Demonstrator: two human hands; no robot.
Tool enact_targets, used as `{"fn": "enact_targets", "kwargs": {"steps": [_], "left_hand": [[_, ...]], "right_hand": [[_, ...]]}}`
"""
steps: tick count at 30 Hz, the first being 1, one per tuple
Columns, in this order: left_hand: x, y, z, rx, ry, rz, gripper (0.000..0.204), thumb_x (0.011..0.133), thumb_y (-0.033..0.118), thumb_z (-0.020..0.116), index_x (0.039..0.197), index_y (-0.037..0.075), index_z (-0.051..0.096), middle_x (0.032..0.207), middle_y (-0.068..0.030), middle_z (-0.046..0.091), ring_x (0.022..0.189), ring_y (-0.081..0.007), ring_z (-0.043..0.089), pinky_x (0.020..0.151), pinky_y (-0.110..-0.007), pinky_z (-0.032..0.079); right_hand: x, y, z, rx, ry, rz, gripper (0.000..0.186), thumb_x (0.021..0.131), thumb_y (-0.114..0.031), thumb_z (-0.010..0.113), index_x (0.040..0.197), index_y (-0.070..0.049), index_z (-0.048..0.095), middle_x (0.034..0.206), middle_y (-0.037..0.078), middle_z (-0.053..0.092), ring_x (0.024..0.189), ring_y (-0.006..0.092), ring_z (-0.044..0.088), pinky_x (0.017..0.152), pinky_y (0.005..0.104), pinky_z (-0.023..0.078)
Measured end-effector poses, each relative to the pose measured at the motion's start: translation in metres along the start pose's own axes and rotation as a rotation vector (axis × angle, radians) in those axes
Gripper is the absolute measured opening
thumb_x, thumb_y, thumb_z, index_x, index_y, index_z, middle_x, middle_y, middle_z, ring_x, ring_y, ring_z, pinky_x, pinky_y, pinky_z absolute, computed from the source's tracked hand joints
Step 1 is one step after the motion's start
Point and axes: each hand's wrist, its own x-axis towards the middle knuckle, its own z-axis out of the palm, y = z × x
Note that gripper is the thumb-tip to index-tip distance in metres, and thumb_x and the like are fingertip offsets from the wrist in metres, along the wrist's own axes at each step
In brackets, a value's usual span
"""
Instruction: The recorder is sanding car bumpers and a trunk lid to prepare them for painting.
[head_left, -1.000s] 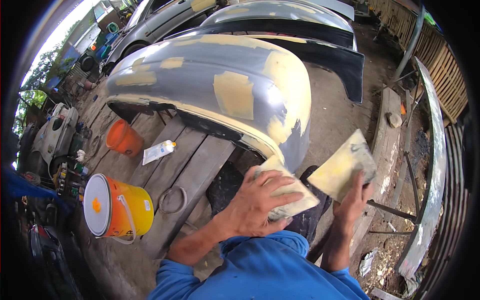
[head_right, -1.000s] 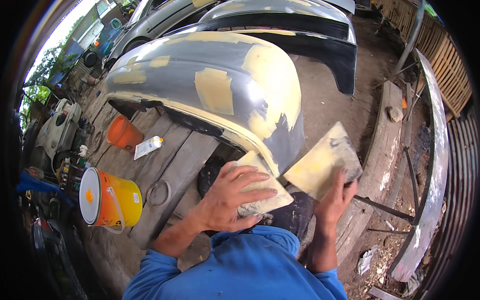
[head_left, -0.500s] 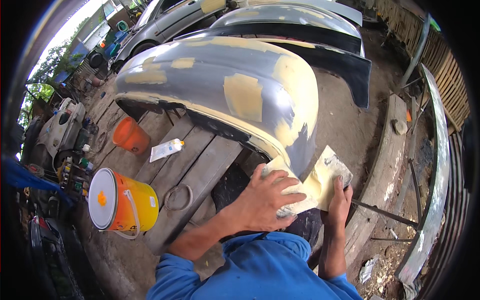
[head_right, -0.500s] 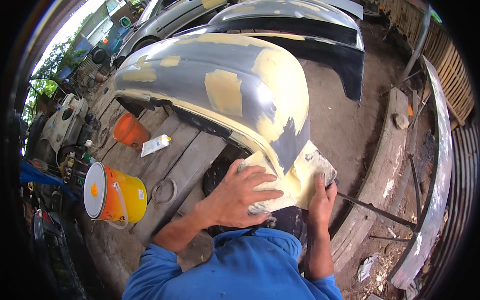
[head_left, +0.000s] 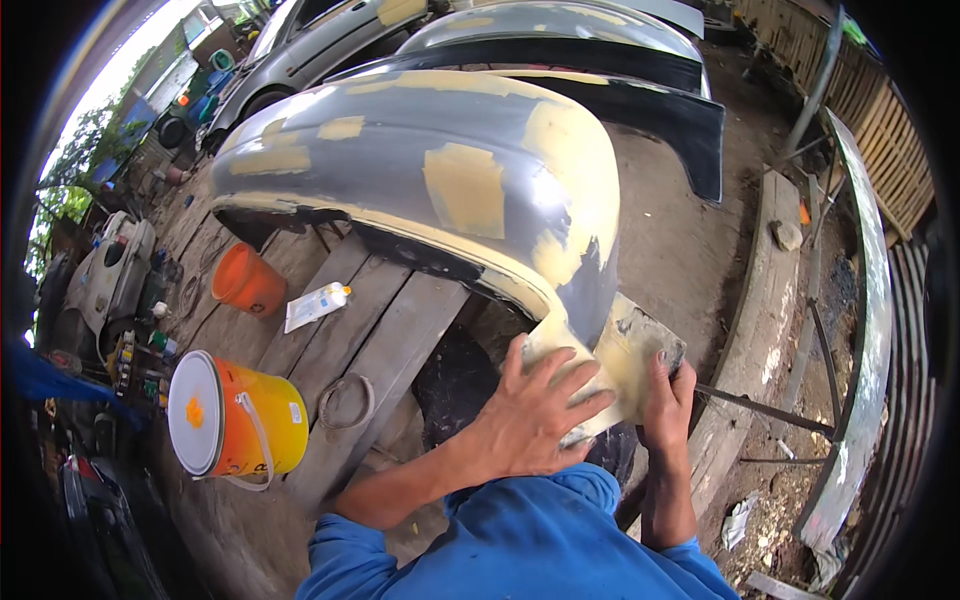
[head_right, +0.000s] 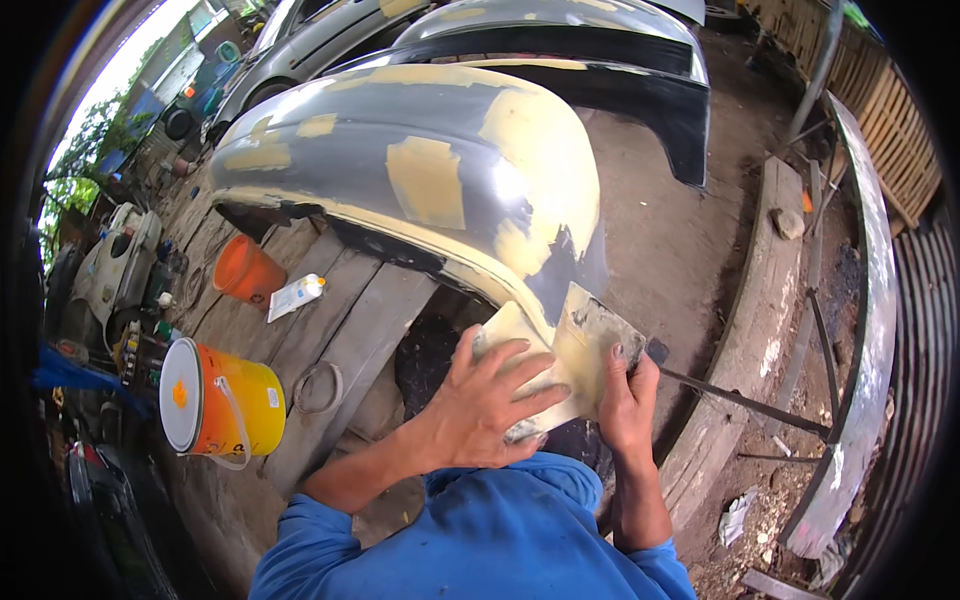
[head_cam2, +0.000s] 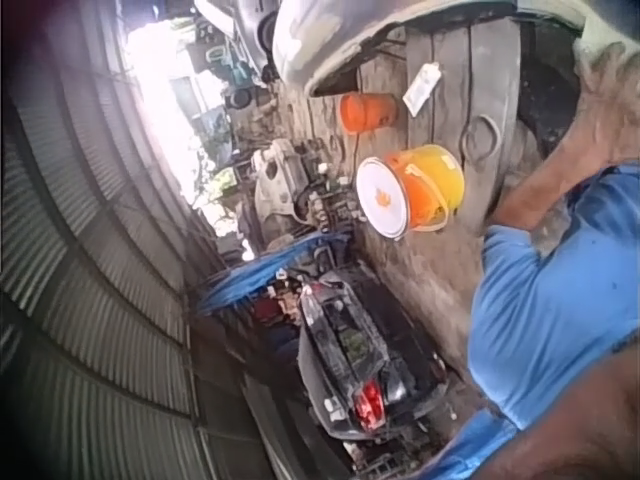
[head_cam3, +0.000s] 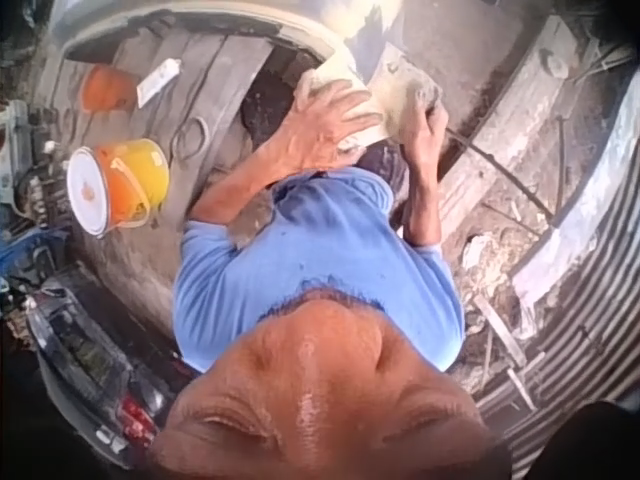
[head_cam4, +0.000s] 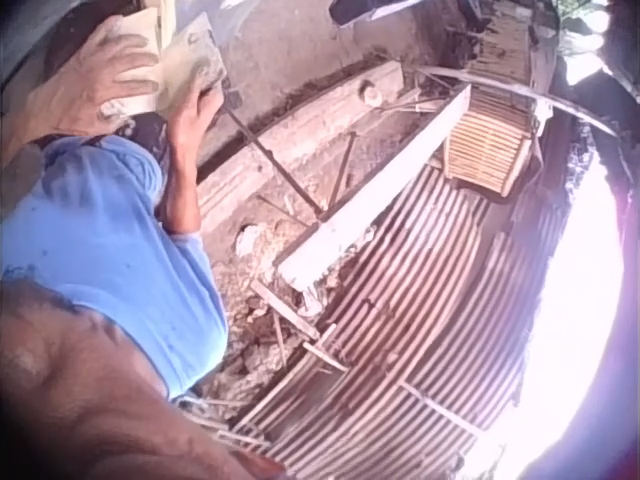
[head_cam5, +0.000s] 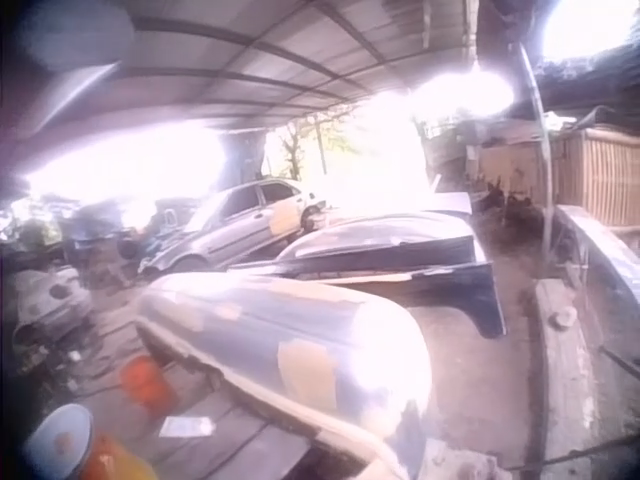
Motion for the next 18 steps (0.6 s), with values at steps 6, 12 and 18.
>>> {"fn": "enact_targets", "kwargs": {"steps": [6,12,18], "left_hand": [[-0.007,-0.018,-0.016,-0.134,-0.048,0.023,0.048,0.070,0.037,0.067,0.114,0.019,0.064,0.123,-0.0104,0.053,0.117,-0.0311,0.045,0.101,-0.055,0.027],[0.000,-0.032,0.012,-0.382,0.242,0.018,0.049,0.068,0.029,0.066,0.114,0.011,0.066,0.123,-0.0156,0.054,0.116,-0.0334,0.047,0.102,-0.045,0.034],[0.008,-0.023,-0.008,-0.127,0.188,0.010,0.049,0.068,0.030,0.066,0.114,0.013,0.065,0.122,-0.0112,0.055,0.116,-0.0300,0.046,0.102,-0.048,0.028]], "right_hand": [[0.008,0.001,-0.009,0.348,0.364,-0.084,0.026,0.095,-0.026,0.053,0.097,0.000,0.059,0.081,0.000,0.056,0.069,0.0076,0.046,0.059,0.0255,0.038],[0.001,0.005,0.009,0.487,0.086,0.430,0.026,0.094,-0.022,0.052,0.107,0.000,0.057,0.089,0.007,0.063,0.068,0.0126,0.060,0.055,0.0241,0.047],[0.004,0.009,0.007,0.447,0.065,0.333,0.026,0.095,-0.022,0.052,0.105,0.002,0.058,0.088,0.005,0.063,0.071,0.0104,0.059,0.061,0.0242,0.048]]}}
